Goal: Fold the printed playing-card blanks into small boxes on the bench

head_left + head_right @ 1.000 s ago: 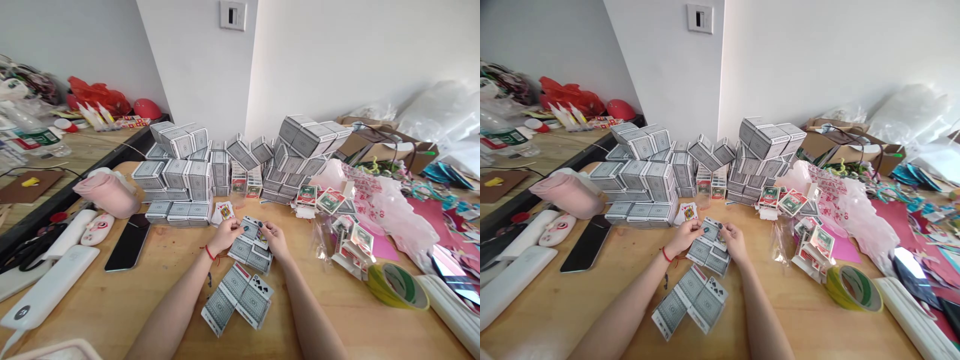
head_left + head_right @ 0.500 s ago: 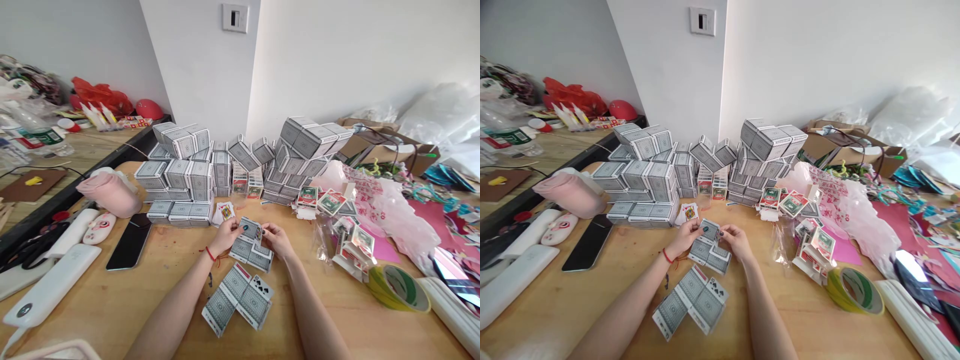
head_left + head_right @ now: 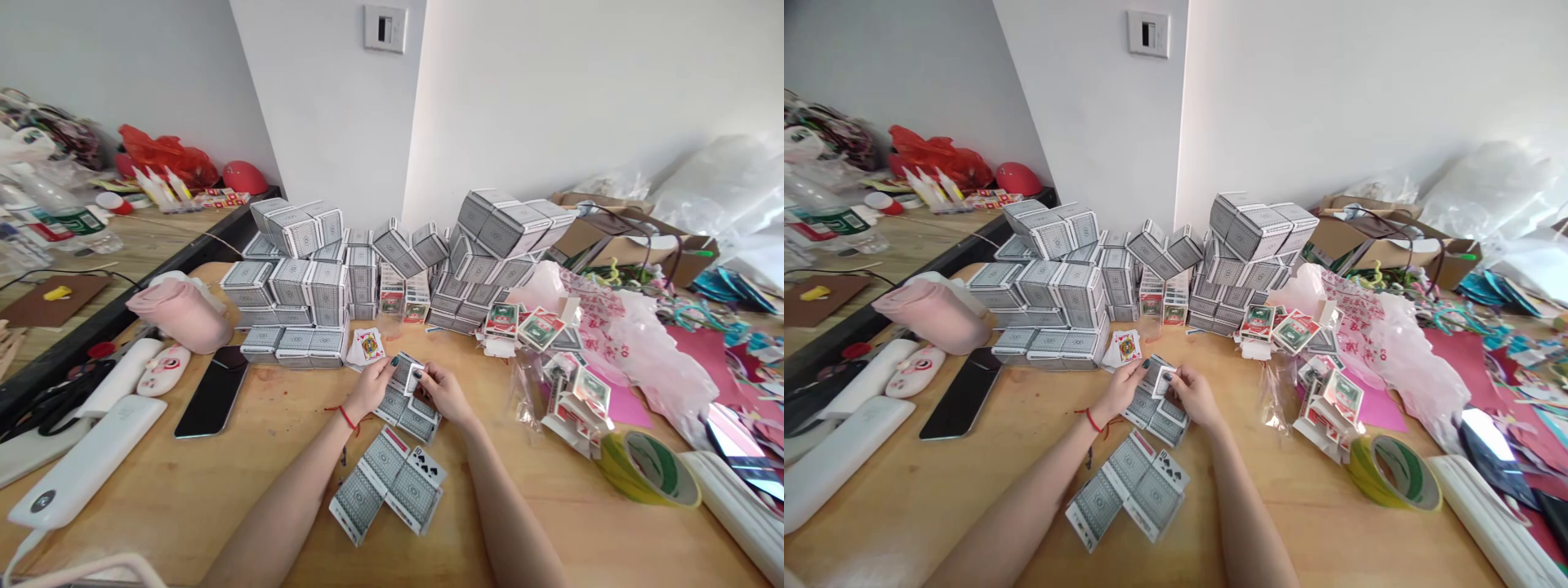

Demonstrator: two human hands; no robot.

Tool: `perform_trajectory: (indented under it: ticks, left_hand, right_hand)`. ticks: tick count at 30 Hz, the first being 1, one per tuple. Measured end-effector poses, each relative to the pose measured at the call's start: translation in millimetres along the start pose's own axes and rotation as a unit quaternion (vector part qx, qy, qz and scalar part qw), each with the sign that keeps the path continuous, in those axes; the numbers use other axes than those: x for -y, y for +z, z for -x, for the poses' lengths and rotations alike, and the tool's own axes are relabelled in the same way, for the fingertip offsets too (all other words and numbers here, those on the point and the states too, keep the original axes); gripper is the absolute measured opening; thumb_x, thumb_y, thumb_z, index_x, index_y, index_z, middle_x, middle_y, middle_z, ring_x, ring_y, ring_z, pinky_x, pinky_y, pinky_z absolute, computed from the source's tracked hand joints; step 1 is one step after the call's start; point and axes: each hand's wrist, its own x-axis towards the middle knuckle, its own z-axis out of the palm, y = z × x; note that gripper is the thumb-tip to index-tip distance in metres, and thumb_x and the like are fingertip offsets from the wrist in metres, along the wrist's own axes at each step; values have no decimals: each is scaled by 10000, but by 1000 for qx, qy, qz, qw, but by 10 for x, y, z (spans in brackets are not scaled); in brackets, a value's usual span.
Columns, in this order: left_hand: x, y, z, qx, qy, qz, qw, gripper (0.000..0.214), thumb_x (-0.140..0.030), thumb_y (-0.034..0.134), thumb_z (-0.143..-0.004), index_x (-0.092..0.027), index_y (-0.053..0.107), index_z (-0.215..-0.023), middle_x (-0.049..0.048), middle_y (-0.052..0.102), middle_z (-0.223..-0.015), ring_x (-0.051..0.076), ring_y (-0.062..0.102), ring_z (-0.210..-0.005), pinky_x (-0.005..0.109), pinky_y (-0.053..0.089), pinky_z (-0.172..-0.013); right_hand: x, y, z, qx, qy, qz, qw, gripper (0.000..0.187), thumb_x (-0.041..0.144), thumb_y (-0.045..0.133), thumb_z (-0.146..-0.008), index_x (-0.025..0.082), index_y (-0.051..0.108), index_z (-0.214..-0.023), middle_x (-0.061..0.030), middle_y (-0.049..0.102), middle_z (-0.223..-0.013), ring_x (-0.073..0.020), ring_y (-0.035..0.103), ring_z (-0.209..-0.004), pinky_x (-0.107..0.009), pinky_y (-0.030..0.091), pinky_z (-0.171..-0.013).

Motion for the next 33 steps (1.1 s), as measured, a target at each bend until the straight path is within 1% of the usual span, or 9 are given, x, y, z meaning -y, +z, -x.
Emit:
perform_trajectory:
  ticks: [2,6,12,18,21,25,27,30,33]
  left_hand:
    - [-30,0,20,13,5,-5,1000,281,-388,451,-796,-147,554,-898,43,602,-860,173,537,-828,283,418,-754]
    - [-80,0,47,43,2,-32,999,382,-332,617,-672,-156,493,-988,28,582,-902,173,538,-836,274,426,-738]
    - [-53,-2,27,43,-8,-49,998,272,-332,567,-713,-154,505,-909,11,576,-838,151,535,-777,245,420,-683]
    - [-24,13,4,24,-19,-16,999,325,-396,566,-714,-139,521,-908,23,583,-824,158,542,-763,250,422,-671]
    - [-14,20,-6,6,-13,-10,1000,365,-392,606,-682,-140,521,-931,28,587,-848,162,543,-778,255,426,-681]
    - [7,37,-16,-4,-9,-9,1000,314,-380,580,-707,-146,527,-909,43,600,-860,173,555,-807,268,429,-707]
    - [18,43,-20,-23,-6,6,1000,285,-351,556,-730,-155,515,-933,52,606,-886,174,567,-834,281,430,-738]
    - [43,41,-30,-89,-15,40,995,360,-291,591,-701,-170,455,-1011,45,610,-871,162,588,-806,286,443,-729]
    - [79,27,-47,-151,-29,55,987,352,-274,634,-652,-169,459,-939,20,598,-794,145,595,-738,271,458,-684]
  right_hand:
    - [8,7,0,-4,-8,16,1000,367,538,508,-715,192,438,-617,46,445,-505,-95,397,-464,-217,315,-442]
    - [16,17,1,3,-12,20,1000,371,551,500,-713,196,432,-628,51,435,-506,-97,391,-469,-219,311,-451]
    - [-3,17,-3,11,-3,0,1000,375,548,513,-705,194,429,-614,59,421,-487,-84,366,-432,-213,283,-424]
    - [5,3,7,32,14,-31,999,339,509,530,-719,182,454,-669,48,466,-511,-69,369,-407,-198,275,-396]
    - [53,2,21,19,-12,-69,997,322,467,593,-689,188,479,-803,33,510,-600,-90,445,-475,-204,341,-434]
    - [97,-7,35,13,-60,-94,994,426,402,668,-630,204,493,-965,-20,571,-829,-137,537,-684,-243,433,-604]
    - [73,-15,31,13,-56,-74,996,394,381,671,-625,195,523,-940,-27,583,-856,-154,544,-730,-256,434,-650]
    - [-24,-29,7,14,-16,-39,999,266,378,622,-671,170,564,-829,-12,588,-746,-154,535,-665,-257,420,-611]
    - [-136,-45,-28,-32,-3,-52,998,241,373,622,-666,162,574,-772,0,572,-681,-144,516,-613,-248,401,-578]
